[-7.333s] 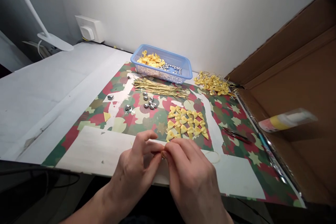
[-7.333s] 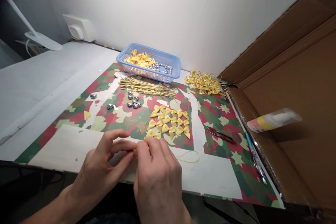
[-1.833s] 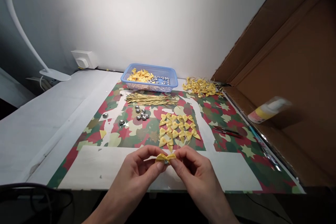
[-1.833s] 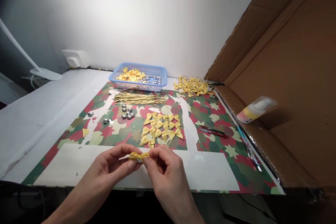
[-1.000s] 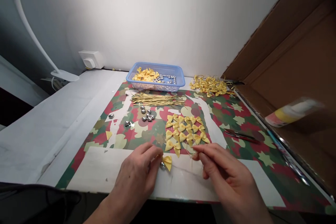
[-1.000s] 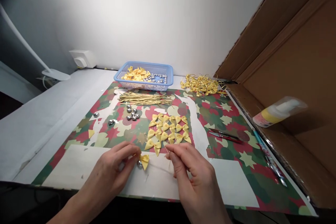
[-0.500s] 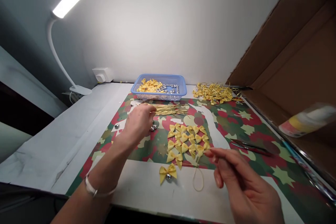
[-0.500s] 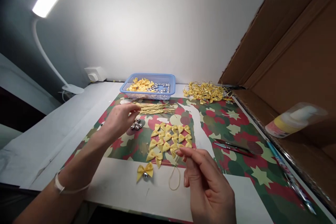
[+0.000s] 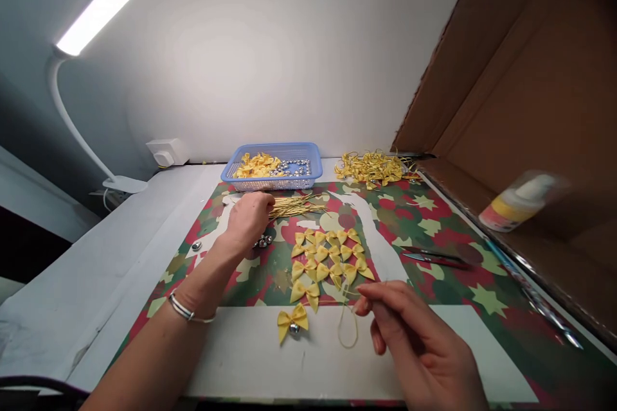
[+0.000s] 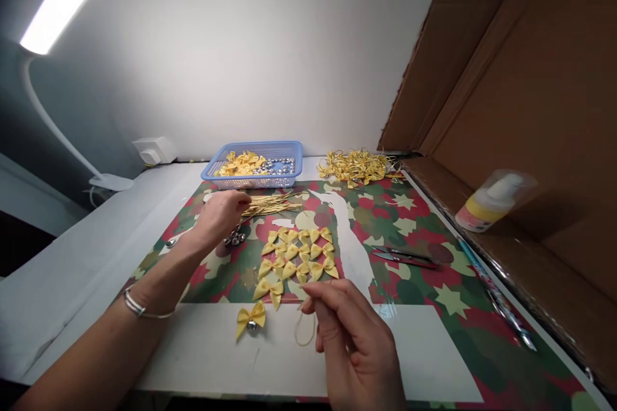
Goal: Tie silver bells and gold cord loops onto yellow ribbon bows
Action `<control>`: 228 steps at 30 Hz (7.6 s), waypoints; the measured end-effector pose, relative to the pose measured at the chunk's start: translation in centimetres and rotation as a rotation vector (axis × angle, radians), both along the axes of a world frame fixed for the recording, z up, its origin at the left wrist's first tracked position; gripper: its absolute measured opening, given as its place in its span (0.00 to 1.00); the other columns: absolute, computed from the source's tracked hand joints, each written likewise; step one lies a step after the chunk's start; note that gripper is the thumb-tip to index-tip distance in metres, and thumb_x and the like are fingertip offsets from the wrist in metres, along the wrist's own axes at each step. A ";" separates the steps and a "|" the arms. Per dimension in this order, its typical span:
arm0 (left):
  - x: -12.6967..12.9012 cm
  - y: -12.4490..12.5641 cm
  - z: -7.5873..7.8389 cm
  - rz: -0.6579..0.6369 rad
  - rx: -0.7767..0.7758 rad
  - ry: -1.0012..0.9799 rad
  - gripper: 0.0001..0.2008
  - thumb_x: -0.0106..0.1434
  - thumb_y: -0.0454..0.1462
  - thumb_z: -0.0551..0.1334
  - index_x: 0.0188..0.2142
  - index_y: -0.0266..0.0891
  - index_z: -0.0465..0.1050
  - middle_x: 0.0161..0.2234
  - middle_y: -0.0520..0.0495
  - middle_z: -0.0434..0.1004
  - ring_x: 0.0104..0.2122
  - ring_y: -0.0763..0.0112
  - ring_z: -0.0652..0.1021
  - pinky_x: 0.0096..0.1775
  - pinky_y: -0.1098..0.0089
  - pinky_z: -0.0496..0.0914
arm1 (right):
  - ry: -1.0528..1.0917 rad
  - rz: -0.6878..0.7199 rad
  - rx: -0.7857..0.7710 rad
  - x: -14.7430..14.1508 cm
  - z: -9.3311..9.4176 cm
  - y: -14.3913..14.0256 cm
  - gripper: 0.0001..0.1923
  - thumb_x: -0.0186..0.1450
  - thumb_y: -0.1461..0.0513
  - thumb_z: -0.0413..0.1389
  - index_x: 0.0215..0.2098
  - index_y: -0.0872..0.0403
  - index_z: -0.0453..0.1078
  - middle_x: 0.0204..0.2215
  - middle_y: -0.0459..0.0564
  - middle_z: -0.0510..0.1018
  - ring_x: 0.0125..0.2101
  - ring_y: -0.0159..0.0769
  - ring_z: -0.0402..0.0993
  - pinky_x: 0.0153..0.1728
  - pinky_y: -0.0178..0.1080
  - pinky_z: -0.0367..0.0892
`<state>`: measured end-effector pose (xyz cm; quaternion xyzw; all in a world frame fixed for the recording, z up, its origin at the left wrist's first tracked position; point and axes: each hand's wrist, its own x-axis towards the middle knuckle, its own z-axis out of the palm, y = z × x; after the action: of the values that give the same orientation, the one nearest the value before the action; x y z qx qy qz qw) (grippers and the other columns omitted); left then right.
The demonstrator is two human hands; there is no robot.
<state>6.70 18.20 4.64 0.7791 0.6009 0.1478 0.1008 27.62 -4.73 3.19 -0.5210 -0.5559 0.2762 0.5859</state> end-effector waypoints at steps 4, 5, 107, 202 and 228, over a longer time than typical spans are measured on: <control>-0.1 -1.5 1.6 -0.023 0.016 -0.171 0.13 0.72 0.40 0.64 0.54 0.39 0.75 0.54 0.41 0.78 0.47 0.59 0.81 0.48 0.54 0.78 | 0.025 0.025 -0.015 -0.3 0.0 0.3 0.09 0.74 0.60 0.55 0.46 0.45 0.79 0.36 0.48 0.79 0.23 0.29 0.72 0.25 0.31 0.71; -0.1 -2.3 2.1 -0.036 0.015 -0.230 0.12 0.72 0.40 0.64 0.52 0.38 0.76 0.51 0.42 0.80 0.45 0.60 0.81 0.47 0.55 0.78 | 0.060 0.041 -0.032 -0.5 0.0 0.4 0.09 0.74 0.59 0.55 0.46 0.45 0.78 0.36 0.48 0.79 0.23 0.29 0.72 0.26 0.31 0.72; -3.3 -18.4 0.4 -0.115 -1.224 -1.479 0.11 0.60 0.35 0.75 0.37 0.38 0.76 0.28 0.49 0.83 0.29 0.74 0.80 0.33 0.77 0.72 | -0.594 0.373 0.494 -2.5 0.5 2.0 0.15 0.70 0.73 0.54 0.47 0.55 0.78 0.38 0.50 0.85 0.38 0.39 0.73 0.40 0.43 0.76; -1.6 -17.9 -3.0 -0.260 -0.093 -0.455 0.12 0.72 0.32 0.53 0.36 0.37 0.75 0.50 0.35 0.76 0.47 0.56 0.81 0.46 0.58 0.76 | -0.298 0.273 -0.173 -3.5 0.1 0.9 0.10 0.73 0.66 0.53 0.35 0.52 0.73 0.33 0.47 0.77 0.37 0.35 0.73 0.38 0.35 0.66; -2.1 -18.5 -1.1 -0.134 -0.541 -1.009 0.08 0.68 0.36 0.64 0.39 0.44 0.84 0.34 0.52 0.85 0.34 0.68 0.82 0.37 0.74 0.77 | -0.378 0.159 -0.114 -4.8 0.3 0.3 0.10 0.72 0.68 0.53 0.34 0.53 0.72 0.31 0.47 0.77 0.33 0.35 0.73 0.35 0.36 0.66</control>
<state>4.59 -0.34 3.51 0.5948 0.4442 0.3355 0.5799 22.85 -4.42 3.46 -0.5504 -0.6788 0.2500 0.4169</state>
